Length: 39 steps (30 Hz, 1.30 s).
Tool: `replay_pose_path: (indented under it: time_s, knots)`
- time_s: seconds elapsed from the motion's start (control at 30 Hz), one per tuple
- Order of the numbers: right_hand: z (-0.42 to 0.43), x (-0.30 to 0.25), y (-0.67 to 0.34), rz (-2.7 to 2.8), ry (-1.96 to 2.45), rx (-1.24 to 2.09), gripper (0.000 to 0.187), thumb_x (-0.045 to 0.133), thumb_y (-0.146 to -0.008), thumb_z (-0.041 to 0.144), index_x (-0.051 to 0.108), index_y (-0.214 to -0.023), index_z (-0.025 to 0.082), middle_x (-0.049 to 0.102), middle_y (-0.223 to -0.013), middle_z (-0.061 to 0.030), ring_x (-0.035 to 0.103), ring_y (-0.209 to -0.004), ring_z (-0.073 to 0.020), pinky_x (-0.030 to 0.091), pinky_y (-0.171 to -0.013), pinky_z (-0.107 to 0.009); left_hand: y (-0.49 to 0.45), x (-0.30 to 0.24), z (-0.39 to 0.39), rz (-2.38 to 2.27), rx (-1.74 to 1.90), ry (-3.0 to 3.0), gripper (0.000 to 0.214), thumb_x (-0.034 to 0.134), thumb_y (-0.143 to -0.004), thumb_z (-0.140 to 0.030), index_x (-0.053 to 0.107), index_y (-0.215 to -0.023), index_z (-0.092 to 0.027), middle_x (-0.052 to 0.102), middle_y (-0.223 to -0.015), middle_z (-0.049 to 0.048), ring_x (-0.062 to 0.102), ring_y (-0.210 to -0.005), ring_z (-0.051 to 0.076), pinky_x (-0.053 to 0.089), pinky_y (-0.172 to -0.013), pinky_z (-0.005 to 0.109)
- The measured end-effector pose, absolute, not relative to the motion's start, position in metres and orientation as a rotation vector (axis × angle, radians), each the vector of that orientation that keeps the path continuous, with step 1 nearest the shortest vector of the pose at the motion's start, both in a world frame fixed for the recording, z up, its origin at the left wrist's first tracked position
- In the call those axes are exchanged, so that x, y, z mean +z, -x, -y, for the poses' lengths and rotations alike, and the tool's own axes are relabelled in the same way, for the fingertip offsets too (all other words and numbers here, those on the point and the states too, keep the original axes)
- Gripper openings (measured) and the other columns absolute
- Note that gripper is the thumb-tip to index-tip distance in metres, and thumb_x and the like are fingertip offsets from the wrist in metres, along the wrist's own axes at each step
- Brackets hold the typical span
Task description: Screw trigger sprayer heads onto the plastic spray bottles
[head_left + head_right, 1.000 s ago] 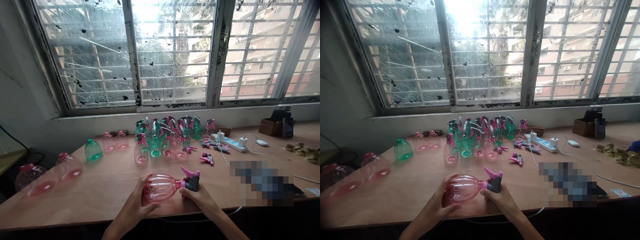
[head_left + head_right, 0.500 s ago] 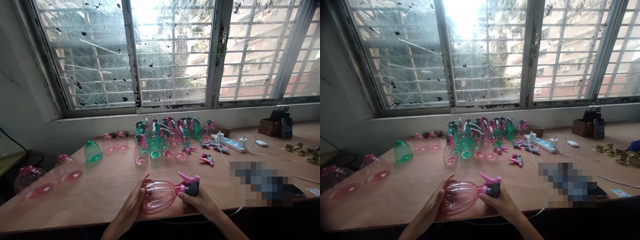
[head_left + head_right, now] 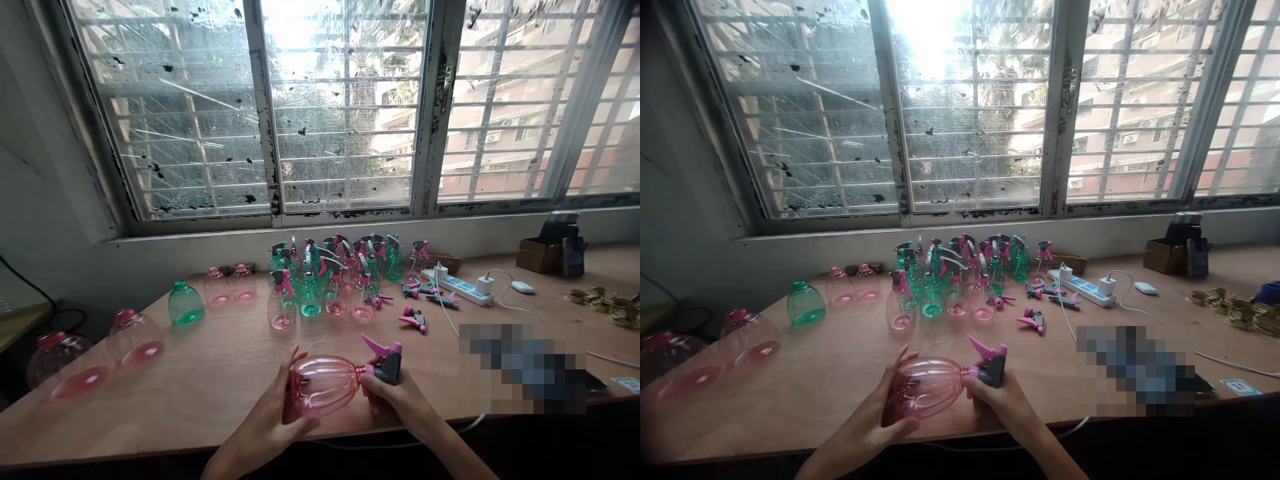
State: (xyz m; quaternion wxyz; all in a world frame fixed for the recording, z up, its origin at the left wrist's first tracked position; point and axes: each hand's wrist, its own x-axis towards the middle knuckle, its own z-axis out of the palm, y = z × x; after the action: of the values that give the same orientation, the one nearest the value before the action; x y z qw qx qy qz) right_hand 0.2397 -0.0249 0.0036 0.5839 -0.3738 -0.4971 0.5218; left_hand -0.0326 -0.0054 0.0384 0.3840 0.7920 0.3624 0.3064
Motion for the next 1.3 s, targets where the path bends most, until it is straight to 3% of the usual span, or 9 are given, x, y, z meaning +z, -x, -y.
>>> replay_pose_path:
  time_s: [0.07, 0.23, 0.4, 0.67, 0.8, 0.93, 1.13, 1.2, 1.3]
  knots:
    - [0.026, 0.003, -0.239, 1.177, 0.881, 1.221, 0.045, 0.083, -0.075, 0.055, 0.060, -0.087, 0.019, 0.064, -0.062, 0.0035, 0.054, -0.044, -0.0110, 0.044, -0.047, -0.025, 0.033, 0.037, 0.005, -0.931, 0.775, -2.026, 0.105, 0.077, -0.084, -0.040, 0.006, -0.162, -0.035, 0.031, -0.165, 0.0105, 0.035, -0.148, 0.035, 0.028, -0.123, 0.054]
    - [0.030, 0.004, -0.239, 1.271, 0.904, 1.229, 0.050, 0.085, -0.074, 0.053, 0.066, -0.103, 0.018, 0.060, -0.059, 0.0065, 0.055, -0.046, -0.0119, 0.048, -0.049, -0.026, 0.039, 0.033, 0.000, -0.971, 0.796, -1.873, 0.078, 0.050, -0.097, -0.060, 0.020, -0.161, -0.028, 0.033, -0.165, 0.0107, 0.030, -0.151, 0.034, 0.021, -0.125, 0.054]
    - [0.031, 0.007, -0.239, 1.259, 0.900, 1.245, 0.048, 0.085, -0.073, 0.053, 0.066, -0.100, 0.018, 0.061, -0.060, 0.0064, 0.056, -0.047, -0.0116, 0.049, -0.051, -0.026, 0.038, 0.044, 0.003, -0.958, 0.774, -1.859, 0.066, 0.062, -0.092, -0.055, 0.044, -0.150, -0.029, 0.050, -0.155, 0.0076, 0.041, -0.145, 0.034, 0.030, -0.123, 0.051]
    - [0.028, 0.006, -0.239, 1.220, 0.859, 1.241, 0.043, 0.083, -0.076, 0.053, 0.061, -0.091, 0.019, 0.064, -0.064, 0.0041, 0.057, -0.047, -0.0111, 0.049, -0.050, -0.026, 0.036, 0.038, 0.000, -0.864, 0.810, -1.777, 0.090, 0.086, -0.074, -0.034, 0.038, -0.151, -0.033, 0.049, -0.152, 0.0084, 0.049, -0.138, 0.034, 0.034, -0.120, 0.052]
    - [0.029, 0.005, -0.239, 1.257, 0.866, 1.216, 0.044, 0.083, -0.076, 0.052, 0.064, -0.094, 0.018, 0.061, -0.059, 0.0059, 0.056, -0.047, -0.0114, 0.050, -0.050, -0.026, 0.034, 0.034, -0.003, -0.815, 0.871, -1.696, 0.106, 0.092, -0.066, -0.030, 0.031, -0.153, -0.035, 0.038, -0.158, 0.0103, 0.044, -0.142, 0.035, 0.040, -0.117, 0.050]
    - [0.028, 0.001, -0.241, 1.294, 0.884, 1.227, 0.048, 0.084, -0.075, 0.051, 0.067, -0.103, 0.017, 0.060, -0.060, 0.0058, 0.058, -0.048, -0.0122, 0.051, -0.051, -0.027, 0.036, 0.028, -0.004, -0.797, 0.866, -1.757, 0.092, 0.092, -0.068, -0.026, 0.042, -0.146, -0.034, 0.041, -0.155, 0.0096, 0.047, -0.139, 0.035, 0.045, -0.113, 0.047]
    - [0.024, -0.006, -0.242, 1.315, 0.964, 1.222, 0.068, 0.087, -0.071, 0.047, 0.064, -0.128, 0.017, 0.069, -0.089, -0.0007, 0.058, -0.049, -0.0088, 0.051, -0.051, -0.025, 0.042, 0.017, -0.008, -0.795, 0.894, -1.760, 0.096, 0.079, -0.084, -0.034, 0.018, -0.158, -0.039, 0.063, -0.129, 0.0066, 0.060, -0.123, 0.028, 0.047, -0.109, 0.046]
    - [0.023, -0.007, -0.241, 1.315, 0.985, 1.212, 0.069, 0.086, -0.072, 0.046, 0.063, -0.130, 0.016, 0.069, -0.087, -0.0004, 0.058, -0.049, -0.0092, 0.051, -0.050, -0.026, 0.041, 0.020, -0.006, -0.834, 0.881, -1.771, 0.100, 0.081, -0.082, -0.033, 0.017, -0.159, -0.037, 0.062, -0.130, 0.0065, 0.057, -0.126, 0.029, 0.044, -0.112, 0.045]
    - [0.022, -0.007, -0.241, 1.324, 1.015, 1.189, 0.067, 0.084, -0.073, 0.043, 0.063, -0.130, 0.015, 0.067, -0.079, 0.0020, 0.059, -0.048, -0.0107, 0.051, -0.050, -0.026, 0.038, 0.028, -0.002, -0.901, 0.868, -1.770, 0.096, 0.083, -0.079, -0.035, 0.027, -0.158, -0.032, 0.063, -0.126, 0.0069, 0.057, -0.122, 0.030, 0.042, -0.113, 0.044]
